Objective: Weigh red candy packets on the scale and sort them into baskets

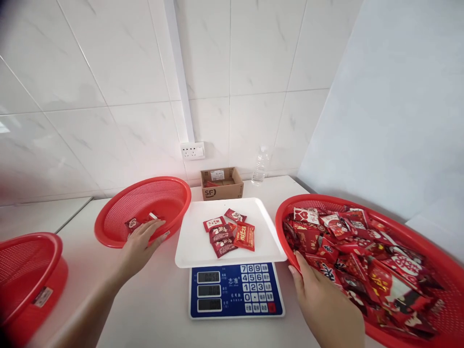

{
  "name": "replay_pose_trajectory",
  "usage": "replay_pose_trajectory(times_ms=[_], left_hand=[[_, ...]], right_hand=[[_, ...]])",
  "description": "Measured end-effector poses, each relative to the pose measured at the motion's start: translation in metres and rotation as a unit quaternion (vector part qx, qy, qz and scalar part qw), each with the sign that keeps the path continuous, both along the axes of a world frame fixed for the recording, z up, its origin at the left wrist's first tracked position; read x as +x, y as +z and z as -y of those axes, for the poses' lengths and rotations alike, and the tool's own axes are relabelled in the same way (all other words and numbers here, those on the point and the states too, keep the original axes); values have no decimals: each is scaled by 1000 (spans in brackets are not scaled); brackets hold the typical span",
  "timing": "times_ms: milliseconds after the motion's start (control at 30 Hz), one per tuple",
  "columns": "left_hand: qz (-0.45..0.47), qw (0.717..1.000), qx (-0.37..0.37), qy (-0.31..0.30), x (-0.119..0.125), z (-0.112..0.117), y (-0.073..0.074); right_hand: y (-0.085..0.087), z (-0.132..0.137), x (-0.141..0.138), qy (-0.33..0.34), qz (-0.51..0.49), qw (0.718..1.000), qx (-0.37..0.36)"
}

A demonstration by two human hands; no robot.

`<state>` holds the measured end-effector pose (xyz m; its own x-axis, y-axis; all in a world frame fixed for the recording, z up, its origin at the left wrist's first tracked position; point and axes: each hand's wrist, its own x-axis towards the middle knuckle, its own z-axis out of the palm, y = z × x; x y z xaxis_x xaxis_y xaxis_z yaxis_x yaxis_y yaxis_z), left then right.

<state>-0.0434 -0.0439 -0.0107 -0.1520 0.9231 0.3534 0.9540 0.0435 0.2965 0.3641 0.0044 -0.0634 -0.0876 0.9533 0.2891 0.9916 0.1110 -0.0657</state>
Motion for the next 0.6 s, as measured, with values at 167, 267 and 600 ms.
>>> replay_pose_trajectory(times_ms=[167,267,600], left_hand=[[26,989,-118,81,-4,4,16],[58,974,-174,135,-16,18,23],[-184,921,-174,296,-118,109,22]], right_hand=[[12,5,-11,-13,1,1000,24],[13,6,-11,-3,-7,1000,15],[-2,-2,4,38,10,999,24]])
